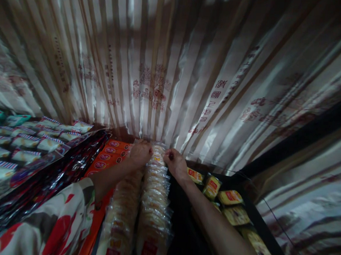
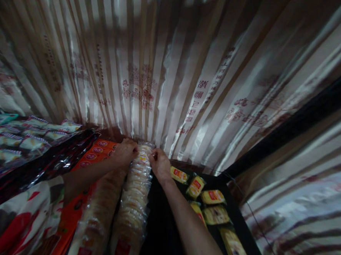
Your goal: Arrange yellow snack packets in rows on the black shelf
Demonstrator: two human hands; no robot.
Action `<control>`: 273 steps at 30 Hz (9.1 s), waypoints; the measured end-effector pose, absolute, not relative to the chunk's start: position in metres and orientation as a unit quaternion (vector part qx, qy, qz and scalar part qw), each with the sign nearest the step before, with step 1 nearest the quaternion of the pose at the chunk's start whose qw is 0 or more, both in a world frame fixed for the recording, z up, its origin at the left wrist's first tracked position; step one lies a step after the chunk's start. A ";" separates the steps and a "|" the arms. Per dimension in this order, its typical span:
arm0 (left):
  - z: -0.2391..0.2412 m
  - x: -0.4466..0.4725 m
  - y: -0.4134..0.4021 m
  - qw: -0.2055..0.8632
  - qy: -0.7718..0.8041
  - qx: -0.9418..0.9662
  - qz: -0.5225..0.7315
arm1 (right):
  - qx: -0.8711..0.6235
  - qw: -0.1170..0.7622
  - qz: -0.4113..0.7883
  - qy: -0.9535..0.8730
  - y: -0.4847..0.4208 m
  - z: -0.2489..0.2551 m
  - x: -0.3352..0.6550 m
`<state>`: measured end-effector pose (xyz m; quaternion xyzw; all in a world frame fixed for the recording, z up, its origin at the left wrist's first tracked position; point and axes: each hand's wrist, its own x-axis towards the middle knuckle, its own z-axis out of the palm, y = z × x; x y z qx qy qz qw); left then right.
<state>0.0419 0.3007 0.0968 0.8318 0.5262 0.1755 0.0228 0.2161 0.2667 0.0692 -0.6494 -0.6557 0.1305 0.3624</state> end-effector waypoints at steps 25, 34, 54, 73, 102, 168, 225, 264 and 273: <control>0.098 0.042 0.296 0.067 0.572 0.799 0.172 | -0.542 0.293 0.311 -0.724 0.254 0.078 0.230; 0.102 0.036 0.291 0.066 0.549 0.802 0.227 | -0.618 0.313 0.197 -0.694 0.257 0.075 0.221; 0.105 0.048 0.278 0.030 0.566 0.816 0.118 | -0.619 0.326 0.108 -0.706 0.228 0.088 0.223; 0.114 0.043 0.270 0.087 0.597 0.784 0.148 | -0.665 0.365 0.233 -0.608 0.231 0.071 0.205; 0.105 0.039 0.258 0.113 0.584 0.786 0.171 | -0.638 0.372 0.225 -0.636 0.205 0.072 0.205; 0.110 0.024 0.230 0.106 0.441 0.874 0.173 | -0.616 0.410 0.195 -0.644 0.195 0.068 0.200; 0.113 0.024 0.209 0.061 0.464 0.868 0.166 | -0.679 0.301 0.250 -0.621 0.133 0.086 0.203; 0.111 0.024 0.228 0.110 0.434 0.886 0.121 | -0.611 0.469 0.323 -0.550 0.147 0.057 0.192; 0.117 0.022 0.224 0.072 0.396 0.909 0.110 | -0.589 0.453 0.397 -0.538 0.144 0.068 0.193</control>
